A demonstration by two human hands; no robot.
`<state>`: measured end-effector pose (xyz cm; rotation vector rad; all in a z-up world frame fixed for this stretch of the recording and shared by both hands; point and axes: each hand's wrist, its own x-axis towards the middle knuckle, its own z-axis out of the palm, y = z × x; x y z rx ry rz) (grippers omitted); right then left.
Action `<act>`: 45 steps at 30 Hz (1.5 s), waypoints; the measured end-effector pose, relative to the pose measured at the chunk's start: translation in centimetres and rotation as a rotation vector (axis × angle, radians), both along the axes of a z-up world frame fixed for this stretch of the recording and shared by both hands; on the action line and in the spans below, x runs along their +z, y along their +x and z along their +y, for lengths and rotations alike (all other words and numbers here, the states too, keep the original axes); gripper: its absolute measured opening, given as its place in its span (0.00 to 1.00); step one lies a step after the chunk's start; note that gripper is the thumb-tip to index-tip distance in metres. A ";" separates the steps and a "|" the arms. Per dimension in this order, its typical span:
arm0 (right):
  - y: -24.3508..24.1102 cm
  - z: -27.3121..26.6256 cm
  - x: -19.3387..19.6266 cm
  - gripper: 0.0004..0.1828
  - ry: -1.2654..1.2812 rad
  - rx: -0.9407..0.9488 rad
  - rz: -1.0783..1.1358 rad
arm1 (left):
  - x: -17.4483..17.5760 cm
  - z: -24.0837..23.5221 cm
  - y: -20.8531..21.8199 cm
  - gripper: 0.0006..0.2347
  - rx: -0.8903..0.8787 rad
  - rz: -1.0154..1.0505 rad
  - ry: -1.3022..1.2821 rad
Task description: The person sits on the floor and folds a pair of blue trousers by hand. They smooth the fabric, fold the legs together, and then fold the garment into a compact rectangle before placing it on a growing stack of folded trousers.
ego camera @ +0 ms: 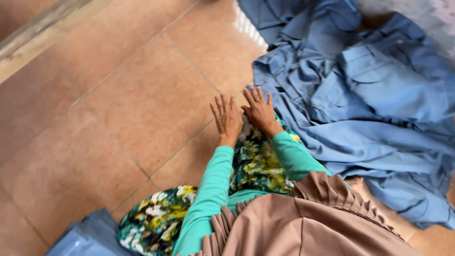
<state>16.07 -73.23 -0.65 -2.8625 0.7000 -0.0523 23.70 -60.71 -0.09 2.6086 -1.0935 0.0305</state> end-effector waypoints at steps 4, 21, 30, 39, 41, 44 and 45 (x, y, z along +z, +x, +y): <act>-7.0 -6.5 -2.3 0.38 -0.089 -0.163 -0.093 | 0.2 -7.3 -4.8 0.25 -0.187 -0.069 0.006; -22.9 -26.6 -6.4 0.23 -0.515 -0.627 -0.280 | -2.1 -16.2 -12.1 0.22 -0.413 0.454 -0.001; -14.0 -6.8 -4.7 0.20 -0.115 -0.345 -0.355 | -6.2 -16.1 -7.8 0.31 0.154 1.103 -0.363; -15.5 -14.0 5.8 0.15 -0.537 -0.319 -0.460 | -14.6 -14.1 0.4 0.18 0.349 0.731 -0.316; -17.0 -17.6 5.9 0.27 -0.507 -0.440 -0.365 | -8.9 -13.2 -0.3 0.21 0.339 0.582 -0.276; -19.3 -23.4 2.8 0.35 -0.151 -0.657 -0.187 | -4.5 -13.8 -2.0 0.21 0.217 0.427 -0.367; -20.1 -25.3 1.2 0.30 0.173 -0.747 -0.096 | -3.8 -14.2 -2.7 0.19 0.096 0.421 -0.497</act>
